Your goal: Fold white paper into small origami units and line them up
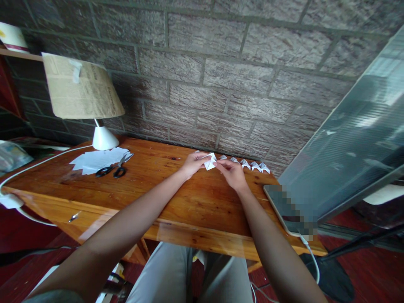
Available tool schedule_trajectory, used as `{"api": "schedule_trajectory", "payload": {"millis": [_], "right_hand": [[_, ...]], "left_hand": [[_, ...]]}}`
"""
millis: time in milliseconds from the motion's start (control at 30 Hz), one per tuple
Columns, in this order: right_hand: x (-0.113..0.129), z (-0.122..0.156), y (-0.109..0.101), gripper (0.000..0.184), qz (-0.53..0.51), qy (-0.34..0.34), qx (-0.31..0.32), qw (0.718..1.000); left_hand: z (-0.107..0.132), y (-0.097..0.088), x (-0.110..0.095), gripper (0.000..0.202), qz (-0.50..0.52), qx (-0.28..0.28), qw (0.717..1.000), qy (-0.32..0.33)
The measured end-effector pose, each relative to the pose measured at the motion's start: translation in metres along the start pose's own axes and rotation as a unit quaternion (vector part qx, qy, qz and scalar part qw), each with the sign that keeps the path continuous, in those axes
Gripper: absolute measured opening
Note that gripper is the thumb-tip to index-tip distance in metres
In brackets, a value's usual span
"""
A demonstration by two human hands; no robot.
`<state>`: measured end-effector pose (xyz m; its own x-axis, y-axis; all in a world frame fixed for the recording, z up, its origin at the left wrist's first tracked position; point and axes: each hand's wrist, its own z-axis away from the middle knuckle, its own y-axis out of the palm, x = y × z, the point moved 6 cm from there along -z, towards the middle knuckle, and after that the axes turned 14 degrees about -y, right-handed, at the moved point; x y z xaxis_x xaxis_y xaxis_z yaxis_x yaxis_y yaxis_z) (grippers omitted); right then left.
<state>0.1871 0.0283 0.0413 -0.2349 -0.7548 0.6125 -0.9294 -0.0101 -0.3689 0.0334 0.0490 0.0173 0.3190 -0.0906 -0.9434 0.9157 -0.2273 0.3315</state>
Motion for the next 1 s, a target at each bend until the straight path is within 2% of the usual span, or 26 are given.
{"api": "schedule_trajectory", "payload": {"millis": [333, 467, 700, 900, 1000], "right_hand": [[-0.002, 0.0, -0.002, 0.04, -0.09, 0.078, -0.06, 0.991], [-0.002, 0.001, -0.002, 0.04, -0.094, 0.104, -0.06, 0.988], [-0.002, 0.0, -0.004, 0.035, -0.083, 0.083, -0.078, 0.99], [-0.002, 0.0, -0.002, 0.031, -0.095, 0.071, -0.072, 0.99], [0.0, 0.0, 0.001, 0.032, -0.112, 0.067, -0.068, 0.989]], "left_hand": [[0.004, 0.005, -0.002, 0.045, -0.041, 0.015, 0.999, 0.012], [0.003, 0.007, -0.002, 0.043, -0.06, 0.015, 0.998, 0.011], [0.004, 0.011, -0.006, 0.043, -0.074, 0.015, 0.997, 0.03], [0.011, 0.018, -0.01, 0.04, -0.134, 0.016, 0.988, 0.074], [0.01, 0.014, -0.006, 0.039, -0.108, 0.005, 0.993, 0.049]]}}
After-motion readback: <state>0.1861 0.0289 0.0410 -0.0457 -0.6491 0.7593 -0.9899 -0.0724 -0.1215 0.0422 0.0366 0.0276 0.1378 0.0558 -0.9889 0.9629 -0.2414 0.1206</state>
